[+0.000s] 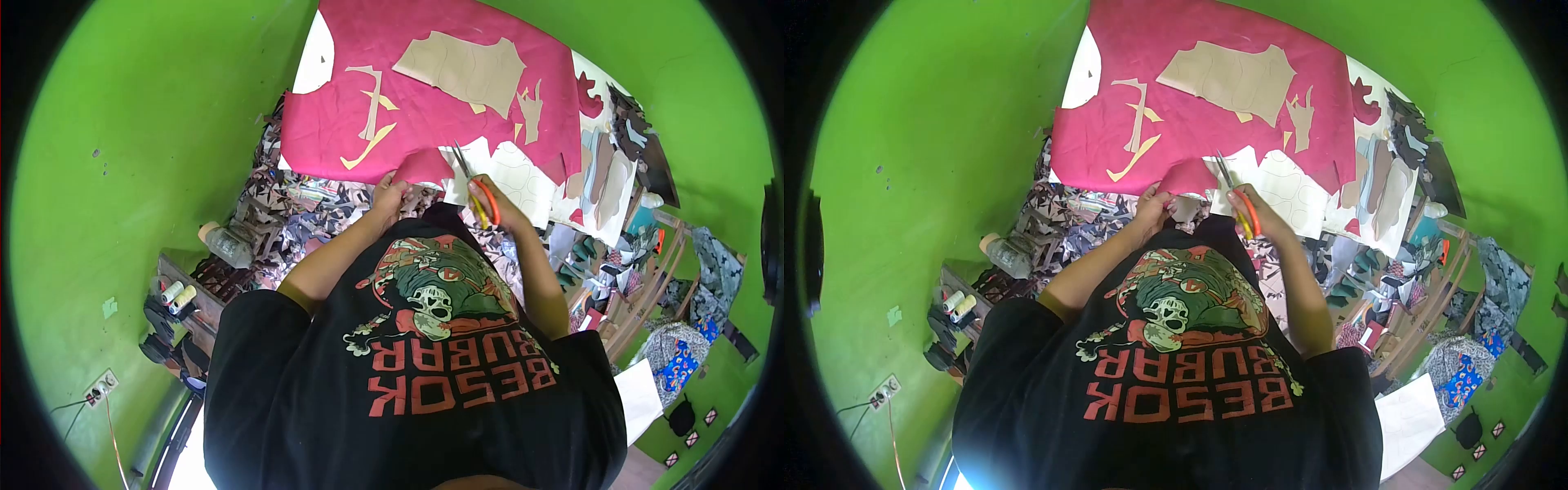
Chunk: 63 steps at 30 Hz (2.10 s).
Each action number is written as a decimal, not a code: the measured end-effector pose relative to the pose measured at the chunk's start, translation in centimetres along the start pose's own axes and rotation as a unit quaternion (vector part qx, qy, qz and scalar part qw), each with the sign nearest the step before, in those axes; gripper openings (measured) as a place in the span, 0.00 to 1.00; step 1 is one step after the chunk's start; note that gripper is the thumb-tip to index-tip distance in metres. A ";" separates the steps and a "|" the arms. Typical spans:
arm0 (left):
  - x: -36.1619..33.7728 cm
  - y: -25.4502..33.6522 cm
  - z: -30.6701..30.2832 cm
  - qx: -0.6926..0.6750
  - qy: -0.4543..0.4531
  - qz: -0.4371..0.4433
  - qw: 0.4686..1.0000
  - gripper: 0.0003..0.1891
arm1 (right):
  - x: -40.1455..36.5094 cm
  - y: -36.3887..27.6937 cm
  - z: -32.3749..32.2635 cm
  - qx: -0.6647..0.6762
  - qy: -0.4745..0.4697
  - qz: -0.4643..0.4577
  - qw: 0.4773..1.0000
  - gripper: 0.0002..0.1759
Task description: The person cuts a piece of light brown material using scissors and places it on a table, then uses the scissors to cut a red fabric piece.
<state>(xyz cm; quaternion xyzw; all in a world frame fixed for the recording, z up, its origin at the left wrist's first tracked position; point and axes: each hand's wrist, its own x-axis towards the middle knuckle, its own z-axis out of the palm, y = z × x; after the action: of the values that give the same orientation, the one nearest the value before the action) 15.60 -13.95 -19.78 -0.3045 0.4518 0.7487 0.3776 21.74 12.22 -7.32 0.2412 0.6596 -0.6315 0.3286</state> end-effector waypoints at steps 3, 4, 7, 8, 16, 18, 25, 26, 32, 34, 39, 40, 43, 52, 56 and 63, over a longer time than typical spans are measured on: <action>-0.4 0.1 0.3 -0.027 -0.003 0.003 1.000 0.18 | 0.0 -0.8 -2.3 -0.033 -0.009 0.017 0.999 0.40; -0.6 0.0 0.4 -0.030 -0.005 0.003 1.000 0.18 | 0.2 -1.1 -3.2 -0.067 -0.029 0.046 0.996 0.41; -0.8 -0.5 1.2 -0.112 0.003 -0.003 0.994 0.18 | 0.3 -2.8 -5.3 -0.136 -0.068 0.085 0.985 0.41; -0.7 -0.7 1.5 -0.182 0.004 -0.018 0.983 0.20 | 0.5 -3.4 -5.8 -0.167 -0.088 0.085 0.978 0.41; 0.6 -4.8 6.2 -0.323 -0.088 0.008 0.942 0.36 | 4.1 -5.3 -10.3 -0.219 -0.195 0.038 0.955 0.36; 0.9 -5.9 8.6 -0.343 -0.055 0.047 0.937 0.29 | 4.7 -5.7 -11.4 -0.226 -0.225 0.042 0.947 0.40; 2.9 -6.9 11.9 -0.233 0.109 0.088 0.962 0.17 | 7.6 -4.9 -12.3 -0.235 -0.263 0.065 0.933 0.39; 2.8 -7.0 11.7 -0.233 0.111 0.091 0.962 0.17 | 8.1 -4.6 -12.0 -0.235 -0.273 0.063 0.931 0.38; 2.6 -7.0 10.7 -0.196 0.072 0.088 0.974 0.16 | 10.2 -4.0 -9.9 -0.218 -0.287 0.041 0.932 0.36; 2.5 -6.8 10.5 -0.191 0.065 0.086 0.976 0.16 | 10.7 -3.5 -9.2 -0.182 -0.281 0.032 0.942 0.33; 2.5 -6.9 10.2 -0.195 0.055 0.086 0.976 0.18 | 11.2 -3.2 -8.6 -0.130 -0.310 0.012 0.942 0.28; 2.4 -6.9 10.3 -0.188 0.051 0.087 0.977 0.17 | 11.2 -3.0 -8.6 -0.121 -0.312 0.018 0.942 0.27; 2.4 -6.9 10.1 -0.187 0.043 0.085 0.978 0.16 | 11.2 -2.9 -9.2 -0.149 -0.310 0.031 0.938 0.27; 2.3 -7.5 10.5 -0.275 0.020 0.135 0.952 0.13 | 12.2 -2.4 -9.4 -0.103 -0.350 0.018 0.931 0.27; 2.3 -7.5 10.9 -0.267 0.020 0.141 0.953 0.12 | 12.2 -2.8 -9.8 -0.112 -0.363 0.013 0.925 0.28; 1.9 -7.4 11.4 -0.249 0.047 0.127 0.959 0.12 | 11.9 -3.4 -9.5 -0.151 -0.351 0.008 0.924 0.29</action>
<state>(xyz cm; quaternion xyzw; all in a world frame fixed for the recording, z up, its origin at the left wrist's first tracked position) 19.48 -0.81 -19.94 -0.3642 0.3029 0.8641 0.1701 10.04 20.23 -13.91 -0.0431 0.5881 -0.5657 0.5764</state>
